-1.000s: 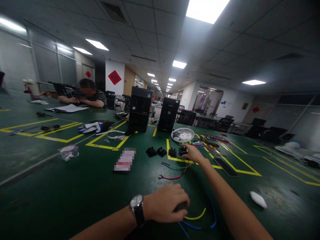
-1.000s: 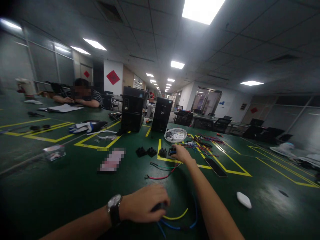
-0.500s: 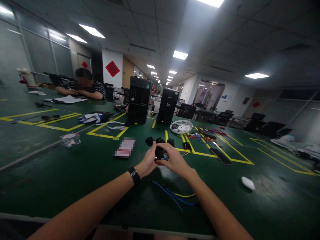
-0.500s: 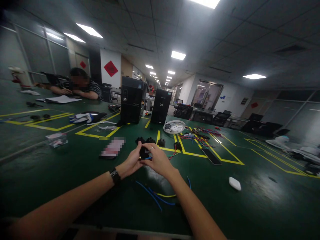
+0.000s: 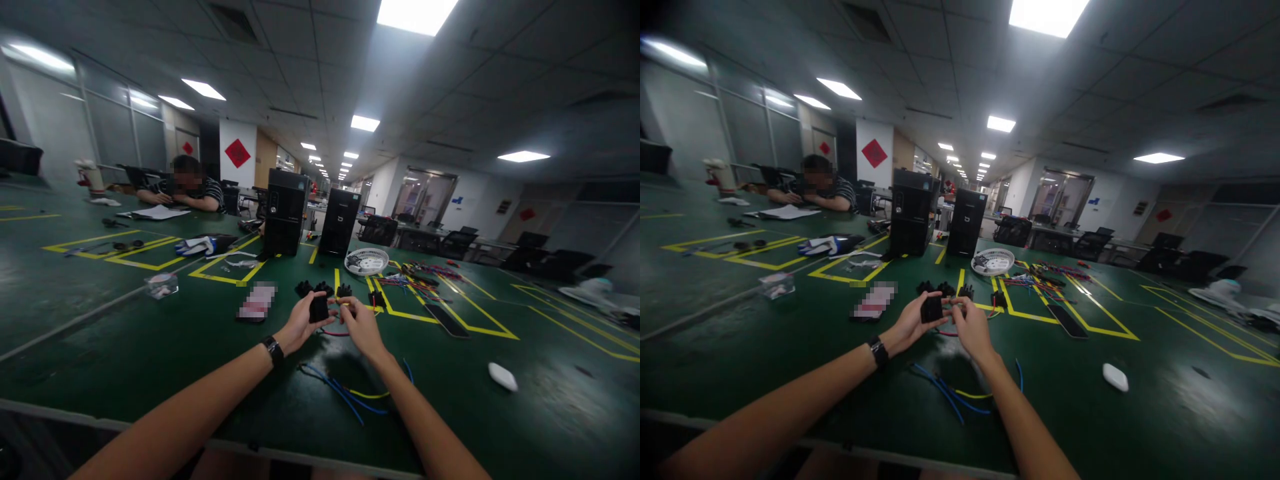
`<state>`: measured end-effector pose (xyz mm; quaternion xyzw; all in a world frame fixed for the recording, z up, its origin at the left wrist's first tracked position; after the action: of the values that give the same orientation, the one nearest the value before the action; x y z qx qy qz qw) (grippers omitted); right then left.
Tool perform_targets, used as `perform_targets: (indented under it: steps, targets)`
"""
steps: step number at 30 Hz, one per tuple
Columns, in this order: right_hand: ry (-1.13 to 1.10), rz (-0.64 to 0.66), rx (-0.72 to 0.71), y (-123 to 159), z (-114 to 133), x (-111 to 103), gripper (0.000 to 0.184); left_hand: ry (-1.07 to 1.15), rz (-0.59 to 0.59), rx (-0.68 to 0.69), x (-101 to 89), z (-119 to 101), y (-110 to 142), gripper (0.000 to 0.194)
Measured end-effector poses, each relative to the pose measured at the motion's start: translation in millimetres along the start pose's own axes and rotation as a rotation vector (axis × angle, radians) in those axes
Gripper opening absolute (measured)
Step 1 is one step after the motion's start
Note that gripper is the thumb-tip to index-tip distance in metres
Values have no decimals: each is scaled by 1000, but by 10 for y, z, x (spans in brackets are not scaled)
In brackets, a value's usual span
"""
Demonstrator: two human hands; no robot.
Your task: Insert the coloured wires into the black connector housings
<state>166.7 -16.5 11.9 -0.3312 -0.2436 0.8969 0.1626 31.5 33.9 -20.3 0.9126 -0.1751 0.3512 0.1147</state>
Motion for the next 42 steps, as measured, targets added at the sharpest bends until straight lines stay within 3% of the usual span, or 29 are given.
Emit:
perform_targets:
  steps: [7,14,25,31,35,42]
  targets:
    - [-108,39,-35,73,10,116,5,-40,11,75,-4,35,-9,32]
    - [-103,10,-27,92,36,121,8,-114,23,155,-57,81,-27,31]
    - [26,-21,-68,101,69,99,9,-107,14,137,-42,100,-15,33]
    - [114,27,-90,120,32,105,12,-344,39,219,18,35,46,39]
    - [137,106,-142,144,73,128,16,-576,-25,355,39,-69,104,37]
    - [96,162,-209,196,226,182,27,-540,-147,406,-38,-187,104,43]
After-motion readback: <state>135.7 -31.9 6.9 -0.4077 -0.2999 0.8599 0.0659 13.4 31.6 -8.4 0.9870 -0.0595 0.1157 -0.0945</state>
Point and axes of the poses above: each hand's wrist, its own y-axis away from the middle knuckle, its own x-axis out of the palm, z = x × y, the point moved 4 cm from there along -y, towards the middle knuckle, and after that the axes turned 4 degrees about -z, right-handed, at the moved point
